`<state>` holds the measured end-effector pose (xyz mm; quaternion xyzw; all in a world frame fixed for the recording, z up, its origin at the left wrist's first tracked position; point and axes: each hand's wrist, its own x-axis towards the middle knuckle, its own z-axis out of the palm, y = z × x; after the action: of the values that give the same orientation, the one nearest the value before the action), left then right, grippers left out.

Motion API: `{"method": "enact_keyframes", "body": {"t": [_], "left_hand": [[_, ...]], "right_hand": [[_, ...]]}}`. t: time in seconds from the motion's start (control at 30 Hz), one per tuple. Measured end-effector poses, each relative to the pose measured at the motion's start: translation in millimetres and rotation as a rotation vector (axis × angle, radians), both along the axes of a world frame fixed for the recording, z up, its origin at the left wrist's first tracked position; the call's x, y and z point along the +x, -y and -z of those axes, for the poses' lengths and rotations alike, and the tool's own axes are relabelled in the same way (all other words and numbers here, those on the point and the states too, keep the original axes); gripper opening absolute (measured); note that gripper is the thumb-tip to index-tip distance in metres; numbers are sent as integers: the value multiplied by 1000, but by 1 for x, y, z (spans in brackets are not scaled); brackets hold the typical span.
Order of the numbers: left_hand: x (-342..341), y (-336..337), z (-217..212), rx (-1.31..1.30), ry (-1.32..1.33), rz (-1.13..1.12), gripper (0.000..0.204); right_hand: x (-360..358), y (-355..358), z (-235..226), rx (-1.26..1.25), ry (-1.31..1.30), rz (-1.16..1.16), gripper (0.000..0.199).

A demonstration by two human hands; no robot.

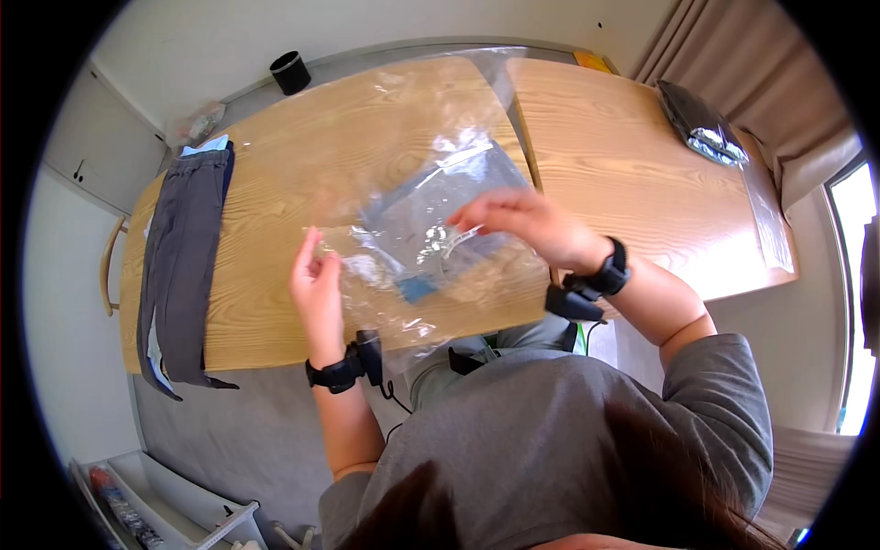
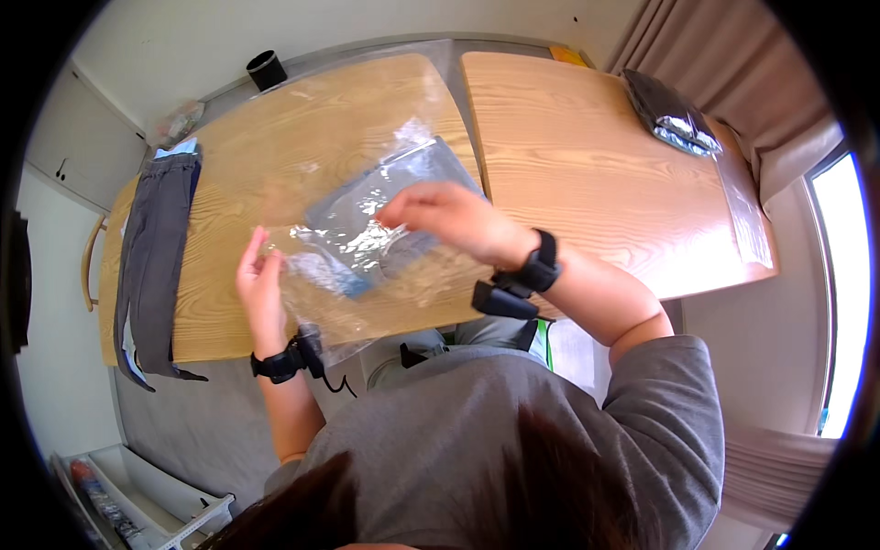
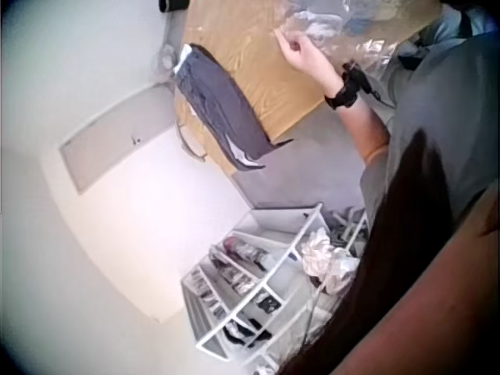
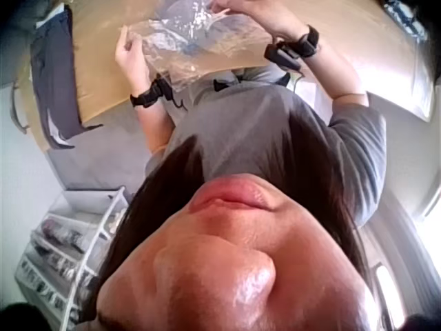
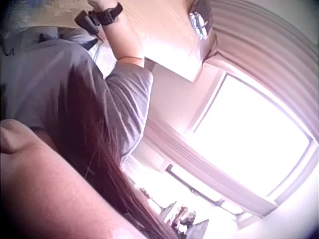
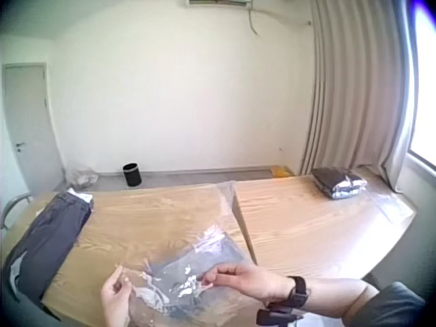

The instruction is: Folding and packaging a t-shirt and a pair of pants.

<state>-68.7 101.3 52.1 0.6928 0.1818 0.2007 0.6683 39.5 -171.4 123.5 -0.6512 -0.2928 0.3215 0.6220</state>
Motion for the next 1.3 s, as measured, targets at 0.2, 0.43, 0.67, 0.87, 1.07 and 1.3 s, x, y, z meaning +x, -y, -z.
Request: {"method": "enact_keyframes", "body": {"t": [0.2,0.43,0.67,0.87,1.07,1.3], "left_hand": [[-15,-45,3,-239,173,-295,45],[-28,-78,35,-210,105,-388,45],[-52,-88,47,-201,61,-447,47],[-63,-91,53,-197,43,-469,47],[-61,-82,45,-194,15,-462,52],[-43,-66,25,50,-311,-250,64]], "right_hand": [[-26,59,32,0,-399,387,21],[-33,11,72,268,-945,432,42],[-23,-28,80,401,-1127,671,43],[-4,-54,84,395,-973,690,19],[3,-31,68,425,-715,755,22],[10,60,56,788,-692,853,14]]}}
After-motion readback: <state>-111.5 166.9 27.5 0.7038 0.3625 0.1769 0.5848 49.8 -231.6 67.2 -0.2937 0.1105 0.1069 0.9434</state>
